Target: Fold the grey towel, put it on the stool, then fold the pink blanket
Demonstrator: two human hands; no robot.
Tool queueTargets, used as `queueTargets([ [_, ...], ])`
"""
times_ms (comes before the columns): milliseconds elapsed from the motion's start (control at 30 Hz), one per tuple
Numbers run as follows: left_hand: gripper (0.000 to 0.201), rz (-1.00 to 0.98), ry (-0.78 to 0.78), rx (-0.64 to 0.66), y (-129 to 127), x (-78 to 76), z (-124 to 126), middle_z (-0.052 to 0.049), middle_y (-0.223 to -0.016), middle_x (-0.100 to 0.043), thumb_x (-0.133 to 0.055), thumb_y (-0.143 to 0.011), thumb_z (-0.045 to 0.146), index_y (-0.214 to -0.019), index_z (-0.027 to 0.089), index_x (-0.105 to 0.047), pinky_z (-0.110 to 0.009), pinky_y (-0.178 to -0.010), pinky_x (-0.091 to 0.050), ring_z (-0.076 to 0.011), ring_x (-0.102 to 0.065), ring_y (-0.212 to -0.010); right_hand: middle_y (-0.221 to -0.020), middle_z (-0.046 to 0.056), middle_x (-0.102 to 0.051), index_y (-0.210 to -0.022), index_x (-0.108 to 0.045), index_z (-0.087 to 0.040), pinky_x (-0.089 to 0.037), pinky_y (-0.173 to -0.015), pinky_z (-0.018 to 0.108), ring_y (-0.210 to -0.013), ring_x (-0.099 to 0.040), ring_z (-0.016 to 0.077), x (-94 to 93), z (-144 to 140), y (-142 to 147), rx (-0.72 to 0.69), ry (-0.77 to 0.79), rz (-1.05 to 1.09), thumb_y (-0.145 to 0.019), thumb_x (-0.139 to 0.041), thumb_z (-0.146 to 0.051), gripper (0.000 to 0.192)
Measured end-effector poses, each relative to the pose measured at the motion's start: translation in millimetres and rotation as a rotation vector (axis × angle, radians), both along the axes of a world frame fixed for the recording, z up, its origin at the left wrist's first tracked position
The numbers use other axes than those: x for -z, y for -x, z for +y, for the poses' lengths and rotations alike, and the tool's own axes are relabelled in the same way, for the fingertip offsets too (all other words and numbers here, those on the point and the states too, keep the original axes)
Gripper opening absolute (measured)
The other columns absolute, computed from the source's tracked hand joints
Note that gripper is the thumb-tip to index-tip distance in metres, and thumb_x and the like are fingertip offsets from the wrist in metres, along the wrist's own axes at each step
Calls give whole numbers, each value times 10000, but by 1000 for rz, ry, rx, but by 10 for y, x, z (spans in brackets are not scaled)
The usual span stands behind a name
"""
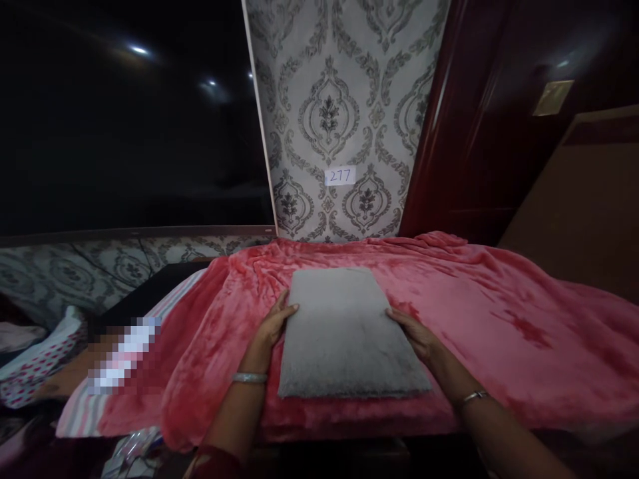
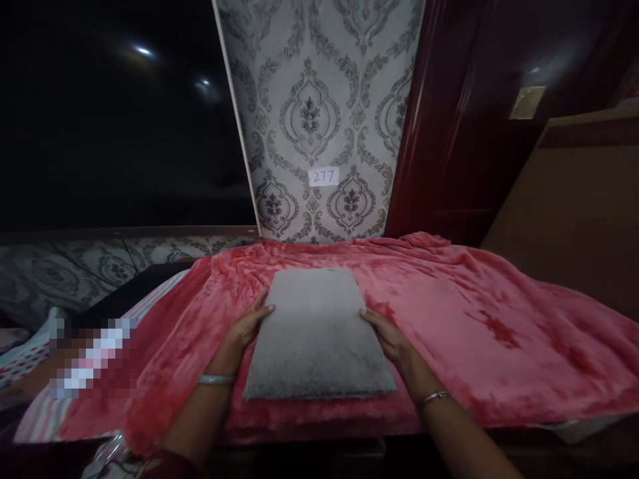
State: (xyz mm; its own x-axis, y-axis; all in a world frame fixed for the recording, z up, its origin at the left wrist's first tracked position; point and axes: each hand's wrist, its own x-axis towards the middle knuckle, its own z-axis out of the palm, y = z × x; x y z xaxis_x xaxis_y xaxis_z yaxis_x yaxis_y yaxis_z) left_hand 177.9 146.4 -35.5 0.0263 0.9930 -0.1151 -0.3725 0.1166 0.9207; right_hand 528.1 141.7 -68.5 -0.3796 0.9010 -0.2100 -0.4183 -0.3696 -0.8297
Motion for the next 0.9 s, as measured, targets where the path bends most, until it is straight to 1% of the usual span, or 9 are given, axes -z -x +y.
queueTargets([
  [200,1181,-13,11,19,-1,18,3,-136,-1317,-685,-866,-646,164,-1626,221,-208,-315,-825,-566,-238,-725,-949,-1028,87,-768,-1079,-697,-210,-552,-996,414,-1024,-727,255,30,6,-23,-16,-26,-17,-750,-806,-369,381],
  [333,1136,28,0,-16,-6,47,2,-144,-1337,-672,-893,-633,214,-1601,224,-299,-318,-833,-566,-258,-718,-997,-1093,95,-759,-1196,-683,-215,-547,-1006,430,-1061,-713,269,47,12,-15,-24,-33,-2,-759,-799,-384,483],
  [400,1107,62,-9,-39,-18,46,-6,-150,-1342,-668,-900,-630,252,-1584,215,-339,-322,-835,-566,-267,-714,-1011,-1215,74,-729,-1298,-646,-257,-524,-1040,436,-1126,-687,269,43,9,4,17,-33,22,-745,-812,-394,594],
  [500,1062,88,-10,-53,-46,26,-13,-146,-1363,-657,-907,-619,309,-1550,214,-404,-350,-891,-561,-301,-693,-1096,-1514,-11,-532,-1465,-505,-392,-470,-1103,412,-1299,-584,242,18,-10,36,135,-61,43,-752,-816,-423,778],
  [567,1001,124,-15,-89,-65,9,-9,-136,-1406,-630,-904,-615,323,-1510,225,-466,-360,-951,-546,-323,-644,-1206,-1624,-59,-370,-1517,-417,-452,-439,-1127,401,-1382,-504,229,-9,-30,46,179,-71,45,-772,-810,-430,843],
  [633,938,184,-13,-146,-79,-3,1,-123,-1451,-596,-897,-616,326,-1469,242,-516,-357,-1005,-524,-326,-580,-1304,-1651,-51,-314,-1518,-430,-433,-436,-1123,411,-1393,-491,247,-37,-50,48,156,-59,50,-772,-816,-431,840],
  [700,910,233,5,-161,-83,-10,9,-113,-1476,-572,-884,-629,358,-1458,263,-521,-371,-1046,-505,-325,-540,-1353,-1646,-25,-329,-1481,-506,-388,-447,-1104,423,-1353,-529,267,-63,-61,47,110,-48,55,-774,-817,-438,774],
  [800,932,301,55,-125,-71,0,20,-94,-1497,-551,-858,-641,461,-1479,301,-481,-411,-1075,-496,-333,-519,-1375,-1641,-31,-337,-1428,-570,-390,-442,-1101,417,-1311,-563,255,-92,-60,53,109,-39,74,-768,-825,-444,710],
  [900,935,427,77,-136,-23,74,61,-60,-1538,-513,-791,-682,565,-1512,349,-419,-446,-1108,-477,-328,-459,-1432,-1645,-46,-324,-1418,-575,-413,-404,-1133,420,-1351,-525,249,-113,-56,54,151,-42,86,-745,-845,-443,726],
])
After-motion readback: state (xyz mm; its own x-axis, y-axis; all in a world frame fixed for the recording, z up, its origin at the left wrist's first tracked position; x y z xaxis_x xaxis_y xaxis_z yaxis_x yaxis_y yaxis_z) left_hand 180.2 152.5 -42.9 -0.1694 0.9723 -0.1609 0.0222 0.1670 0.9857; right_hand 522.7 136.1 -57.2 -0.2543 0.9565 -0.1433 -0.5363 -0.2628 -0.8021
